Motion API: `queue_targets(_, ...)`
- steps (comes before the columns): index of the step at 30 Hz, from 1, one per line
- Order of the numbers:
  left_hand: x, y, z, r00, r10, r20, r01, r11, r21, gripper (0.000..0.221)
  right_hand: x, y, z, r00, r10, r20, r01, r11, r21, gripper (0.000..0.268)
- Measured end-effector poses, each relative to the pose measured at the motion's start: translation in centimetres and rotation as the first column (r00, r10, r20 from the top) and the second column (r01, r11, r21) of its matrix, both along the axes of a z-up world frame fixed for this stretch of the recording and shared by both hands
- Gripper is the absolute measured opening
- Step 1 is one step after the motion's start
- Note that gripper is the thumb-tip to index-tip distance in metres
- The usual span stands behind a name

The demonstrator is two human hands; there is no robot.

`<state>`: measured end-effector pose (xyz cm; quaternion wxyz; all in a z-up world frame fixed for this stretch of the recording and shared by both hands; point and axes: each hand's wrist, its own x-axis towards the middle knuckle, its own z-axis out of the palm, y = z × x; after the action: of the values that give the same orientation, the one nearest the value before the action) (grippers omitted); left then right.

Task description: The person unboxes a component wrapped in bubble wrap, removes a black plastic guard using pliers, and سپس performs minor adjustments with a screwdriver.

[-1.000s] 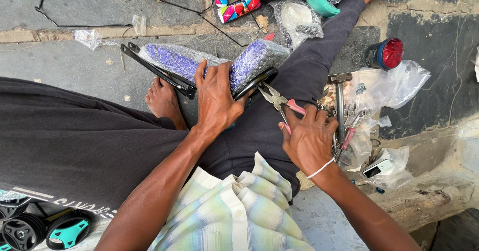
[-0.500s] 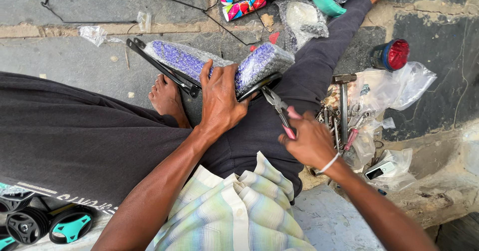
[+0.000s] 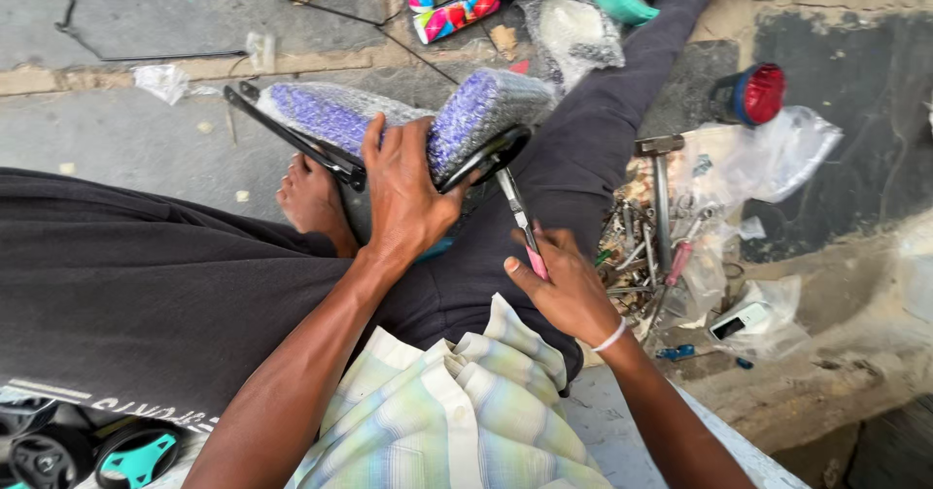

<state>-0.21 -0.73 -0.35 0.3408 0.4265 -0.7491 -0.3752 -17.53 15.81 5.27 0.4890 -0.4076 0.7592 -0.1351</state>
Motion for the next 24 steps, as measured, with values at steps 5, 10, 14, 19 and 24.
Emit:
queue_targets(5,-0.2,0.2,0.0,1.0,0.014,0.01,-0.014,1.0,0.018,0.065,0.7,-1.0,2.0,0.695,0.316,-0.646,-0.359,0.931,0.069,0.05)
queue_targets(10,-0.1,0.6,-0.1,0.999,-0.023,0.034,0.023,1.0,0.016,0.065,1.2,-2.2,3.1,0.582,0.342,-0.738,-0.402,0.91,0.104,0.049)
queue_targets(14,0.1,0.8,-0.4,1.0,-0.021,0.016,0.021,0.999,-0.024,0.068,1.5,-2.4,3.4,0.616,0.321,-0.719,-0.371,0.924,0.094,0.047)
queue_targets(19,0.0,0.8,-0.4,0.999,-0.037,0.039,0.037,0.999,0.016,0.068,0.6,-1.8,2.6,0.675,0.28,-0.683,-0.371,0.928,0.014,0.046)
queue_targets(24,0.3,0.9,-0.6,0.998,-0.049,0.027,0.05,0.999,-0.008,0.068,-3.4,-0.8,-0.3,0.966,-0.194,0.174,0.149,0.959,0.242,0.042)
